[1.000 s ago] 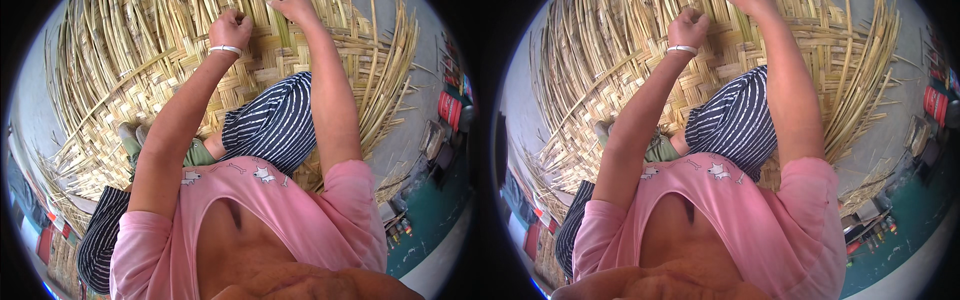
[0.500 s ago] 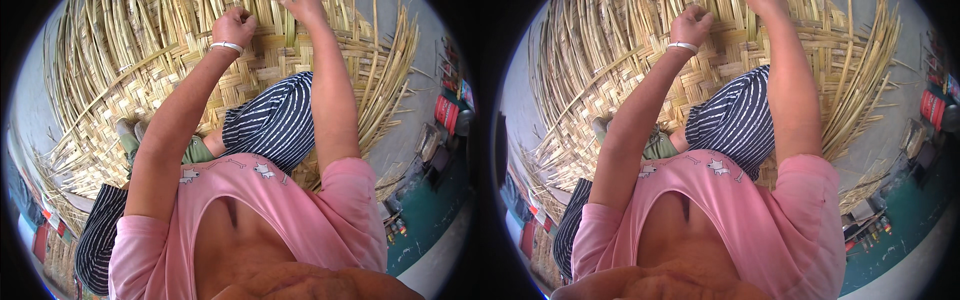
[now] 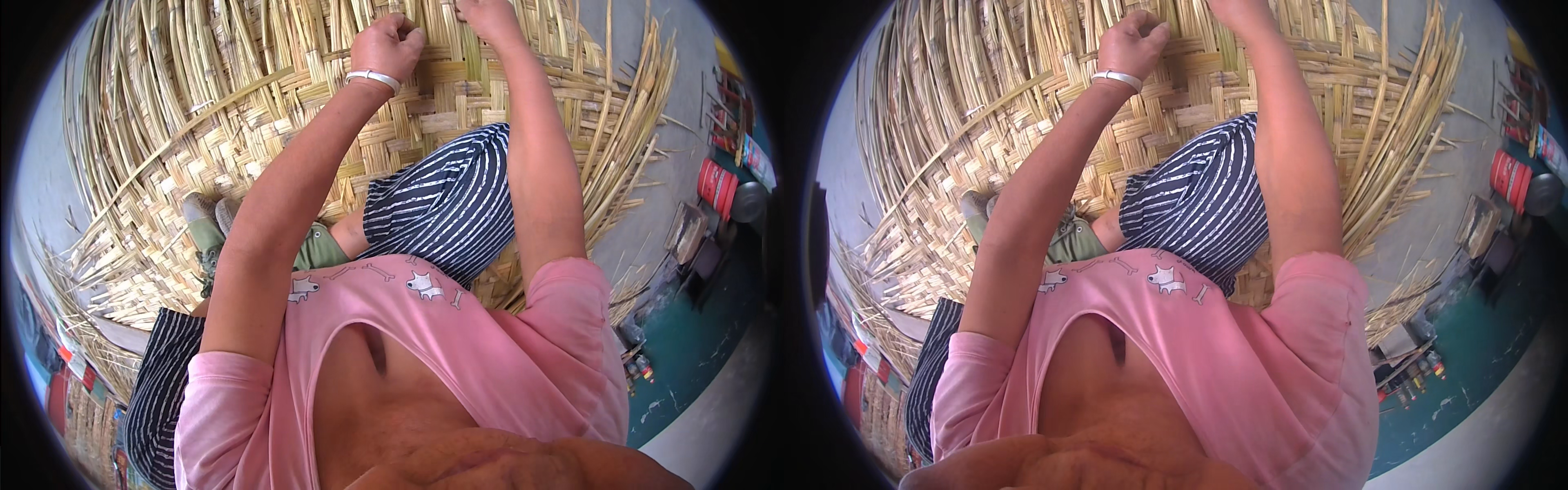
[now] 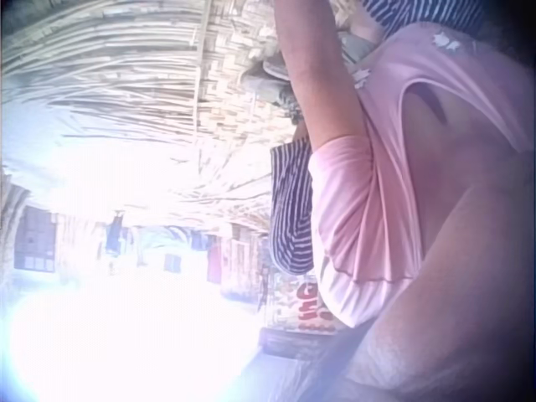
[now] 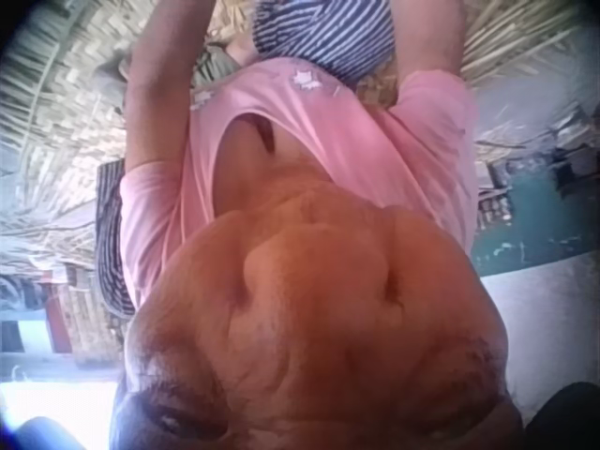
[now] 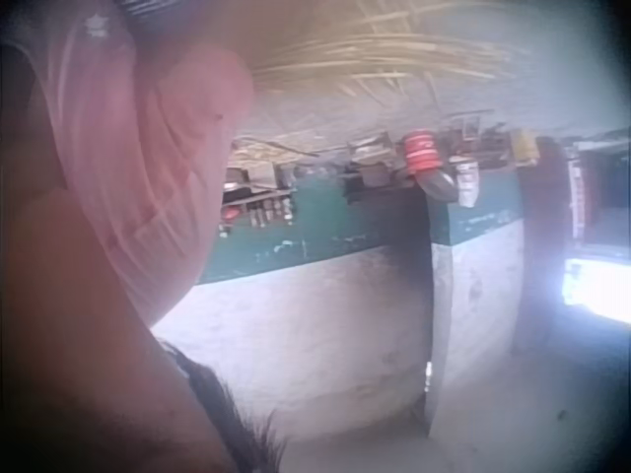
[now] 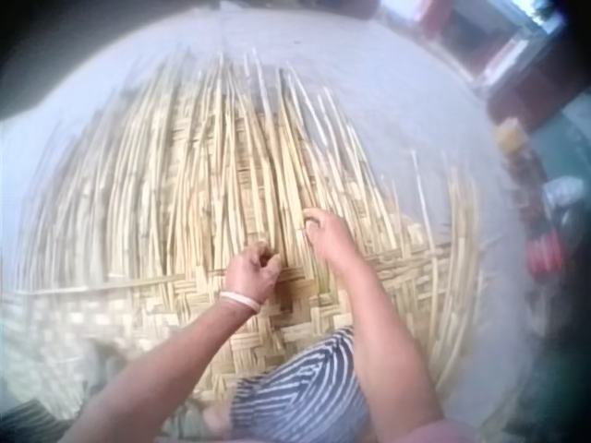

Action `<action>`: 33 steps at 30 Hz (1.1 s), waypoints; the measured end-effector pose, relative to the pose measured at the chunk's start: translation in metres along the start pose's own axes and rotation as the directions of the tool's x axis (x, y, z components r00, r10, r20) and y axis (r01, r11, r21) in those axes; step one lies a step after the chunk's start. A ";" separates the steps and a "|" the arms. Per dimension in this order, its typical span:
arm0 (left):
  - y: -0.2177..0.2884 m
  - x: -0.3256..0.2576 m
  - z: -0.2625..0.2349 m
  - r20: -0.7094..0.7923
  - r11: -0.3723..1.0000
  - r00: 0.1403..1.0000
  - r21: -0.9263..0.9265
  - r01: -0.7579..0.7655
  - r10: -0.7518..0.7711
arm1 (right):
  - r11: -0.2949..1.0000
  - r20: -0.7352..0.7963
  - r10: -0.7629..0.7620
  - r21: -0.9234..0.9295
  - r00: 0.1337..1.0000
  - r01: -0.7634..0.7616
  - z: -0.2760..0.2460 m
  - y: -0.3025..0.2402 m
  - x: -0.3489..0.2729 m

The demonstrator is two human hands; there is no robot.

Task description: The person sits on the floor and weaves a large circular mat or basket base using dried palm fronds. They interlace the fronds by hand, periodically adjusting the position of the mat and their legs to continue the weaving process.

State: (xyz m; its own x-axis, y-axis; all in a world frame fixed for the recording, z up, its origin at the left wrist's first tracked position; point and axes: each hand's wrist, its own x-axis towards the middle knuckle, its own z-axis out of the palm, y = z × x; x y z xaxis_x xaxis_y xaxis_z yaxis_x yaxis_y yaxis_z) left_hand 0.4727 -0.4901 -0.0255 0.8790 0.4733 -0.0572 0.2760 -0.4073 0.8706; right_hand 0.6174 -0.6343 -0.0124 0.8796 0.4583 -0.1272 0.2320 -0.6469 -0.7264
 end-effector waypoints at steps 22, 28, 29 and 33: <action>-0.013 0.007 0.013 0.016 0.993 0.994 -0.047 0.109 -0.109 | 0.662 0.391 0.085 0.665 0.916 -0.345 -0.020 -0.032 -0.008; -0.020 0.004 0.019 0.068 0.991 0.996 0.119 -0.063 0.056 | 0.616 0.352 0.142 0.700 0.925 -0.361 -0.016 -0.021 0.000; -0.021 0.005 0.019 0.087 0.987 0.994 0.143 -0.078 0.066 | 0.614 0.364 0.127 0.702 0.923 -0.362 -0.015 -0.017 0.002; -0.018 0.007 0.014 0.153 0.971 0.985 0.210 -0.117 0.085 | 0.658 0.380 0.126 0.659 0.916 -0.364 -0.023 -0.020 -0.010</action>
State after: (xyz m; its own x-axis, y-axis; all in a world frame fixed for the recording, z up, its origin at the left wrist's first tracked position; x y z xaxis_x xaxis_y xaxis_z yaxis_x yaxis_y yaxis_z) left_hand 0.4791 -0.4898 -0.0485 0.9485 0.3117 -0.0569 0.2468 -0.6143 0.7494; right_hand 0.6132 -0.6404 0.0189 0.6777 0.5701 -0.4645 -0.4410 -0.1904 -0.8771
